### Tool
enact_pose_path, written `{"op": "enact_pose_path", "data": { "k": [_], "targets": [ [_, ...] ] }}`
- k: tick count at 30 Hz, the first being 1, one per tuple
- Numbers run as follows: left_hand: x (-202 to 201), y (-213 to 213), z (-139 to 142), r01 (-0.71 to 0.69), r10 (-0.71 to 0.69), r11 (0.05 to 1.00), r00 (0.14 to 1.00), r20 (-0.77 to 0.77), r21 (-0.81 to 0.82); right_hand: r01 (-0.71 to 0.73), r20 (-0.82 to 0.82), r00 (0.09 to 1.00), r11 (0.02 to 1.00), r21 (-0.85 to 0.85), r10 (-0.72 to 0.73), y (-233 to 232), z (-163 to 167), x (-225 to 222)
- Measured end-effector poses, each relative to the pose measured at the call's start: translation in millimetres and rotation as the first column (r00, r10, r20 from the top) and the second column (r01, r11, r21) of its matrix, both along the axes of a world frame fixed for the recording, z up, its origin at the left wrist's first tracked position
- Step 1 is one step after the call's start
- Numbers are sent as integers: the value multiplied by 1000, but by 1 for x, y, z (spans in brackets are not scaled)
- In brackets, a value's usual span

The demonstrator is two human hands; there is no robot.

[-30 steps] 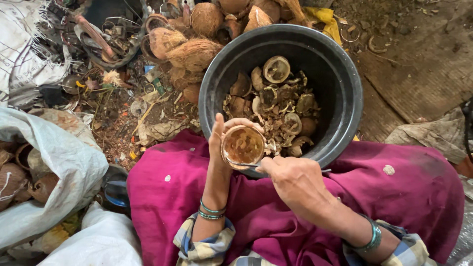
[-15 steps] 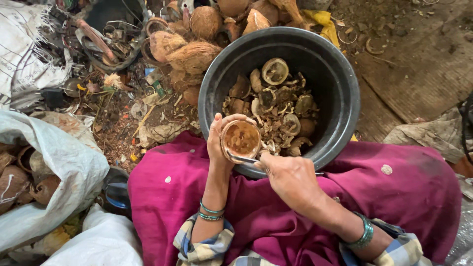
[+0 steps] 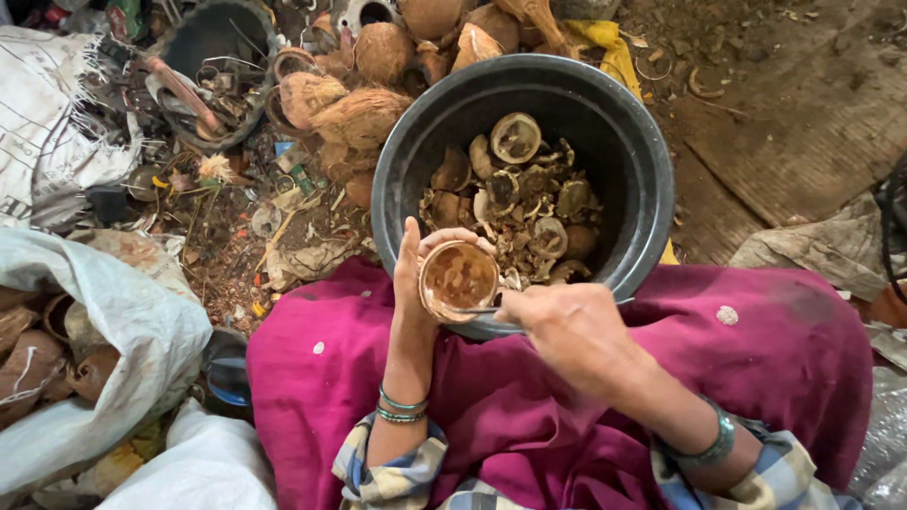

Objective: The person sits on the ground with a large basin of coconut shell halves on their lap and uses a small knife to scrape the dried kernel out of each shell half, dropping the removed kernel and debris into the basin. They pick up shell halves one at a time, scrape the inner flesh, and set the emptied shells aside.

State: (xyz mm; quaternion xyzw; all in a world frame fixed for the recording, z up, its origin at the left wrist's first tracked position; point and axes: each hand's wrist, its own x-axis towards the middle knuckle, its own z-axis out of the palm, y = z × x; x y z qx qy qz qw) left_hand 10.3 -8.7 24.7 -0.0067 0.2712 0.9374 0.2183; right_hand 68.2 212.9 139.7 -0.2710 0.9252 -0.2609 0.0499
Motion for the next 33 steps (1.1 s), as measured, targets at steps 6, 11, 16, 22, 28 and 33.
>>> {"op": "enact_pose_path", "data": {
  "k": [6,11,16,22,28,33],
  "targets": [
    [1,-4,2,105,-99,982,994,-44,159,-29,-296,955,999,-27,20,-20,-4,12],
    [4,-3,0,15,-17,993,1000,12,117,53,-354,934,999,-1,-50,-34,-3,24],
    [6,-3,-4,-99,98,994,995,16,36,116,-313,941,992,-56,-127,-41,-7,26],
    [4,6,-11,-268,252,930,963,-95,-250,227,-121,962,963,-143,-245,-36,-17,10],
    [6,15,-12,-249,238,930,968,-75,-268,245,0,970,969,-36,-245,-18,-15,-5],
    [0,9,-7,-100,100,995,995,13,-18,230,9,973,973,19,-230,-9,-2,-3]
  ]
}}
